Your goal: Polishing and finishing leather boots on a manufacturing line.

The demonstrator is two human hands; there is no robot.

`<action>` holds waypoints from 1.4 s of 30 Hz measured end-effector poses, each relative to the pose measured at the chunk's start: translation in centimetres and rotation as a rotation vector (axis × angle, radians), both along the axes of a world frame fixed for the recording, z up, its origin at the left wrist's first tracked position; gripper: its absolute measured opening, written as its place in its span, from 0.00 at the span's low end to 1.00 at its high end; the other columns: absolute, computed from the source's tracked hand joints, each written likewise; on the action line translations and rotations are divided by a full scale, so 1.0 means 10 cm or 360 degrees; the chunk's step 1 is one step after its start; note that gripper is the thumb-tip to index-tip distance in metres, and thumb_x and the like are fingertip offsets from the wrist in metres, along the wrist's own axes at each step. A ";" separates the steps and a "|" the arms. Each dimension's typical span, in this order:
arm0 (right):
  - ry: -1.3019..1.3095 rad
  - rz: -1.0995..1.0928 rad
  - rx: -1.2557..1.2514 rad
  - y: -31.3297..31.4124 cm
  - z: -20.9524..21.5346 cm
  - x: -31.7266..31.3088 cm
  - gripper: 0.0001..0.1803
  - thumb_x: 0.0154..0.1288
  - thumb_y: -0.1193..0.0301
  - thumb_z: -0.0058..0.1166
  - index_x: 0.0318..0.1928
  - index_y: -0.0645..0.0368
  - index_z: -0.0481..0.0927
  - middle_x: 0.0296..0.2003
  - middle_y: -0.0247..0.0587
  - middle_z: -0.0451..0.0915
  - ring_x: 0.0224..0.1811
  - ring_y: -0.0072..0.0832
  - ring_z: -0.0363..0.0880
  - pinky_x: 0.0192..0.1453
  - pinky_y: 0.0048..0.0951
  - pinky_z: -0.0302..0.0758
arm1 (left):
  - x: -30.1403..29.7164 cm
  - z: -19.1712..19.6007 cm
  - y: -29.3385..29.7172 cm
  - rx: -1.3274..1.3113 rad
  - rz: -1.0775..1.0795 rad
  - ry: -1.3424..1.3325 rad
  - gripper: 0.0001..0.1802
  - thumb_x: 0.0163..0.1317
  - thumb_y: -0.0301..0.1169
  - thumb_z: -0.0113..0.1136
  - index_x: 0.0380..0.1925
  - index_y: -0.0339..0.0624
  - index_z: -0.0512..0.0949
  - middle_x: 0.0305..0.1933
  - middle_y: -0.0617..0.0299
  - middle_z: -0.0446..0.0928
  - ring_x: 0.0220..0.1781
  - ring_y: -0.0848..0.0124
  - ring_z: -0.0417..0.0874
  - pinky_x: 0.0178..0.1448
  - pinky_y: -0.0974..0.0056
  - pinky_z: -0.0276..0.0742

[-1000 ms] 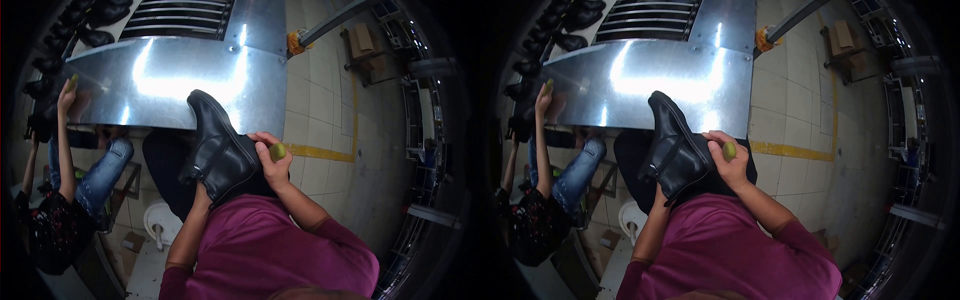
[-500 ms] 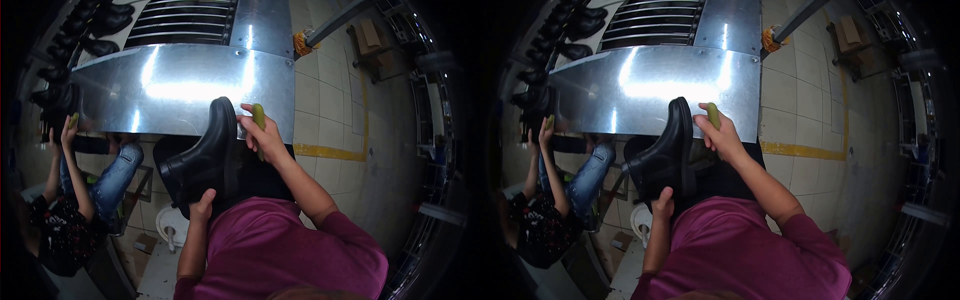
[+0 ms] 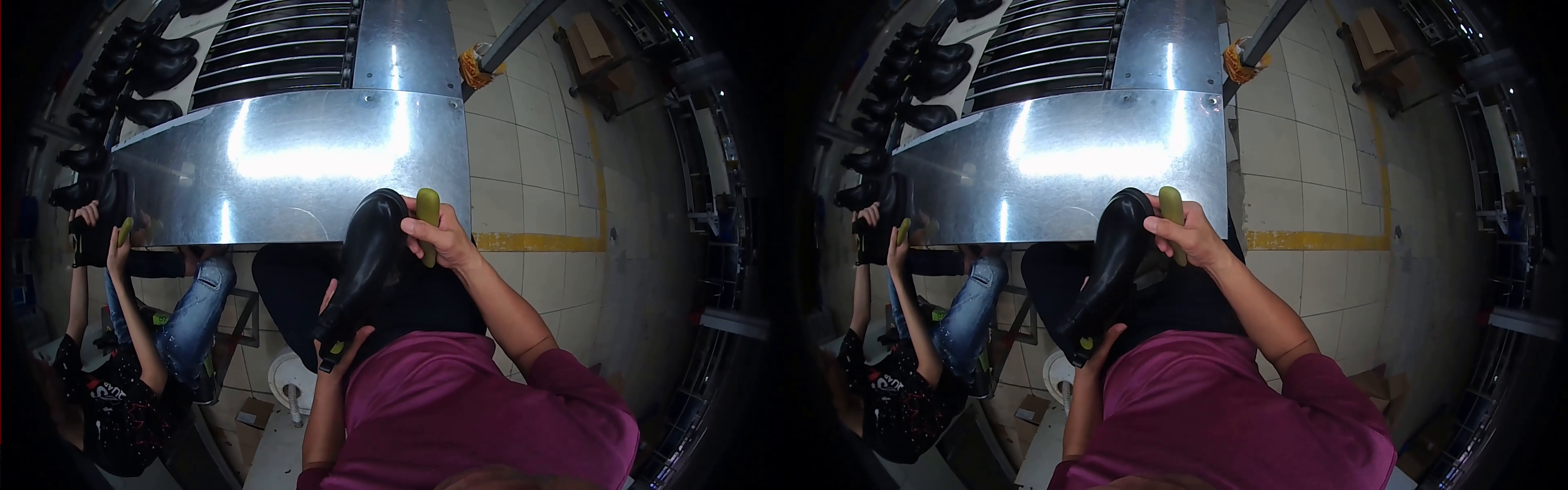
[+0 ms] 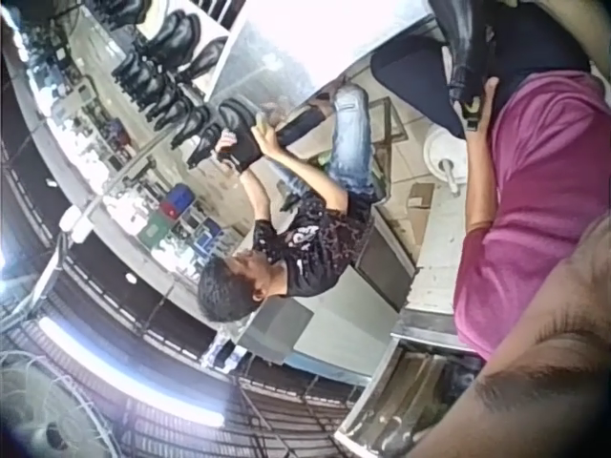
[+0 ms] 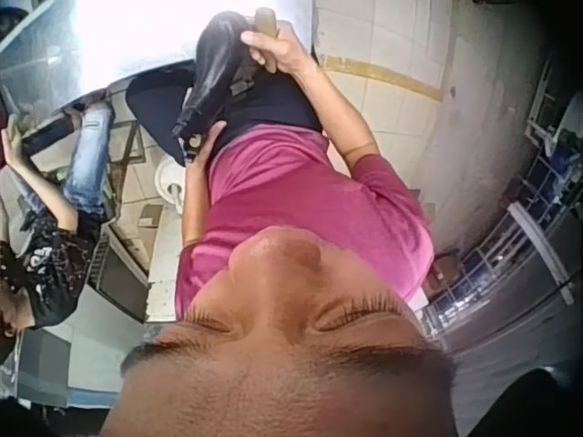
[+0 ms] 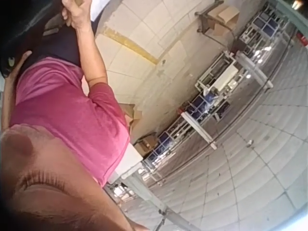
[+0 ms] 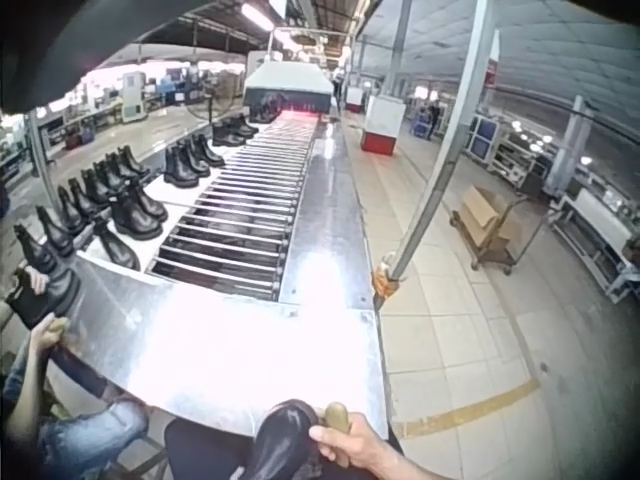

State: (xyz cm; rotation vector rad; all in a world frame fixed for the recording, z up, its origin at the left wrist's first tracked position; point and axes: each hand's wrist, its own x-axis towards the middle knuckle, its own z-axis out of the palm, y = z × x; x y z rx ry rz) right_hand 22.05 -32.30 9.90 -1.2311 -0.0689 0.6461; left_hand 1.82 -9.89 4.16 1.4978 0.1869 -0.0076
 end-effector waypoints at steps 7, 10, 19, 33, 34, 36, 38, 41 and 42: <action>-0.0030 0.0039 0.0125 -0.08 0.00 -0.01 0.30 0.69 0.70 0.60 0.69 0.68 0.74 0.34 0.36 0.82 0.26 0.21 0.78 0.30 0.22 0.75 | 0.06 0.07 0.06 0.0876 0.0029 -0.0515 0.53 0.50 0.32 0.84 0.75 0.48 0.65 0.79 0.41 0.63 0.77 0.46 0.70 0.76 0.50 0.74; -0.0063 0.0065 0.0187 -0.11 -0.02 0.00 0.30 0.69 0.71 0.59 0.69 0.69 0.74 0.34 0.37 0.82 0.27 0.21 0.79 0.30 0.22 0.76 | 0.03 0.01 0.08 0.0851 0.0062 -0.0550 0.54 0.50 0.31 0.84 0.76 0.53 0.64 0.79 0.42 0.62 0.78 0.44 0.69 0.76 0.49 0.72; -0.0061 0.0104 0.0360 -0.13 -0.18 0.08 0.31 0.72 0.68 0.61 0.72 0.65 0.72 0.36 0.35 0.82 0.33 0.20 0.80 0.34 0.23 0.77 | 0.10 0.06 0.23 0.1021 0.0085 -0.0623 0.29 0.68 0.26 0.63 0.70 0.51 0.75 0.78 0.43 0.67 0.79 0.43 0.68 0.79 0.47 0.65; -0.0169 0.0564 -0.0268 0.64 0.02 0.52 0.26 0.74 0.58 0.62 0.62 0.65 0.79 0.38 0.40 0.86 0.27 0.19 0.79 0.31 0.24 0.78 | -0.34 1.14 0.42 0.0074 0.1134 -0.0126 0.24 0.58 0.22 0.75 0.55 0.28 0.81 0.54 0.51 0.85 0.54 0.65 0.86 0.62 0.58 0.81; -0.0201 0.0473 -0.0150 0.70 -0.13 0.65 0.25 0.77 0.59 0.58 0.62 0.66 0.76 0.45 0.51 0.87 0.22 0.22 0.77 0.27 0.26 0.76 | -0.37 1.33 0.48 0.0054 0.1172 -0.0093 0.25 0.57 0.23 0.77 0.55 0.30 0.81 0.54 0.52 0.86 0.54 0.66 0.87 0.62 0.60 0.81; 0.0049 0.0280 0.0148 0.67 -0.39 1.03 0.28 0.79 0.56 0.55 0.68 0.62 0.70 0.47 0.51 0.85 0.22 0.21 0.74 0.23 0.23 0.72 | -0.61 1.47 0.60 0.0467 0.1321 -0.0142 0.25 0.57 0.29 0.79 0.54 0.33 0.82 0.52 0.57 0.86 0.53 0.69 0.85 0.62 0.62 0.78; -0.0022 0.0165 -0.0036 0.62 -0.47 1.36 0.27 0.80 0.55 0.52 0.68 0.61 0.72 0.49 0.50 0.84 0.24 0.19 0.75 0.23 0.17 0.70 | -0.84 1.81 0.59 0.0335 0.1732 -0.0452 0.26 0.57 0.30 0.79 0.54 0.36 0.82 0.52 0.61 0.85 0.55 0.71 0.83 0.64 0.63 0.76; -0.0327 0.0206 0.0065 0.45 -0.64 1.46 0.32 0.81 0.53 0.51 0.72 0.64 0.69 0.54 0.50 0.83 0.28 0.18 0.75 0.27 0.19 0.75 | -1.70 2.22 0.43 0.0448 0.2538 -0.0808 0.23 0.61 0.25 0.73 0.55 0.33 0.79 0.44 0.60 0.84 0.50 0.71 0.84 0.55 0.65 0.82; -0.0425 0.0313 0.0132 0.50 -0.65 1.36 0.32 0.82 0.53 0.49 0.72 0.64 0.68 0.55 0.49 0.82 0.30 0.17 0.75 0.30 0.18 0.76 | -2.10 2.27 0.34 0.0794 0.2832 -0.1202 0.21 0.64 0.25 0.70 0.57 0.32 0.78 0.42 0.58 0.83 0.46 0.68 0.86 0.51 0.64 0.86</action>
